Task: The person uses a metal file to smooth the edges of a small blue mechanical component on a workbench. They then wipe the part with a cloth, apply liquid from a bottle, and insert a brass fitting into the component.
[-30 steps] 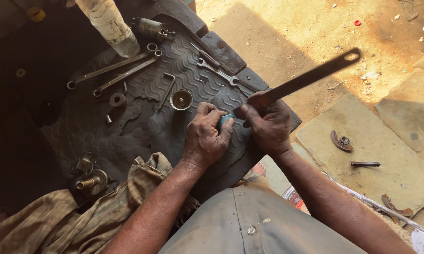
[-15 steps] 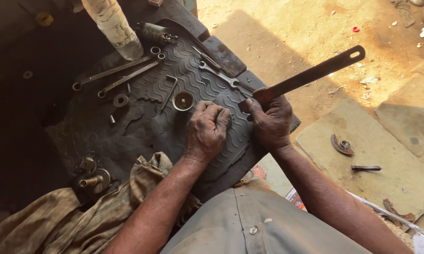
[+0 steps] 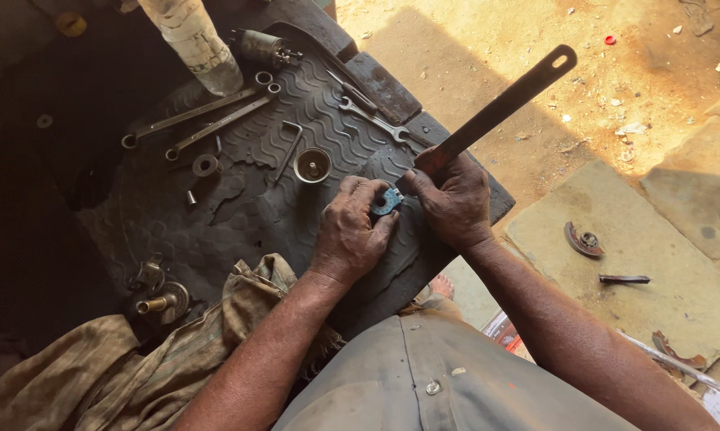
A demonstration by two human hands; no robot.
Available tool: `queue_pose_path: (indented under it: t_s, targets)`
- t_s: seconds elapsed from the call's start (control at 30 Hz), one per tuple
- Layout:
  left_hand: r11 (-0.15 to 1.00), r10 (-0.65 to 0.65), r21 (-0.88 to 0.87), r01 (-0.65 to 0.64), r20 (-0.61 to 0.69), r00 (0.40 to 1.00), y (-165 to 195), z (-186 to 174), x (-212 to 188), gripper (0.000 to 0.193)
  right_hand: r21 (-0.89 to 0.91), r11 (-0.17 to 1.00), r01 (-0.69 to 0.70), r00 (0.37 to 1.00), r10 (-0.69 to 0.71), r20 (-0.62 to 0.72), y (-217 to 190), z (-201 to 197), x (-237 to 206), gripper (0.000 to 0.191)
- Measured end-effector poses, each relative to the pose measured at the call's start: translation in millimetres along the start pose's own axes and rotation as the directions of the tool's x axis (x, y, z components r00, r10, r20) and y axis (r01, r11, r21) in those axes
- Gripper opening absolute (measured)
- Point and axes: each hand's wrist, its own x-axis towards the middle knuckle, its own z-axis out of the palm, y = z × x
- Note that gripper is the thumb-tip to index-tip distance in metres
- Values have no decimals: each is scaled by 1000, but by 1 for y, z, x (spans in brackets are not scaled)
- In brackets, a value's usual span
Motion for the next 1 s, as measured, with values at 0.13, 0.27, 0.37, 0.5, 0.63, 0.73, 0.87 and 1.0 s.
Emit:
queue_pose_path:
  t_s: [0.13,0.27,0.37,0.5,0.63,0.73,0.87,1.0]
  targets:
    - [1000,-11,-17,11,16,1000,-3,0,1,37,-63,996,56,996,-51,75,-1,-1,5,20]
    - [1000,-18,-19,19,27,999,-3,0,1,33,-36,993,109,991,-106,87,1,3,12,13]
    - [997,80,1,-80,-34,996,3,-4,-1,36,-13,998,64,998,-64,7,3,4,14,14]
    - [999,32,-39,-37,-120,992,19,-23,-14,34,249,968,10,996,-31,81,6,-2,14,15]
    - [998,61,19,-58,-209,976,47,-56,-47,35,268,962,46,988,-83,129,1,-6,7,13]
    - [999,33,36,-22,-336,941,63,-81,-62,36,262,955,140,959,-197,206,-18,-6,-9,25]
    - [987,97,156,-23,-486,868,93,-95,-80,40,-117,831,544,714,-386,584,-54,5,-12,37]
    - [983,113,181,-23,-504,856,108,-77,-70,41,-146,684,715,496,-349,795,-77,27,-4,31]
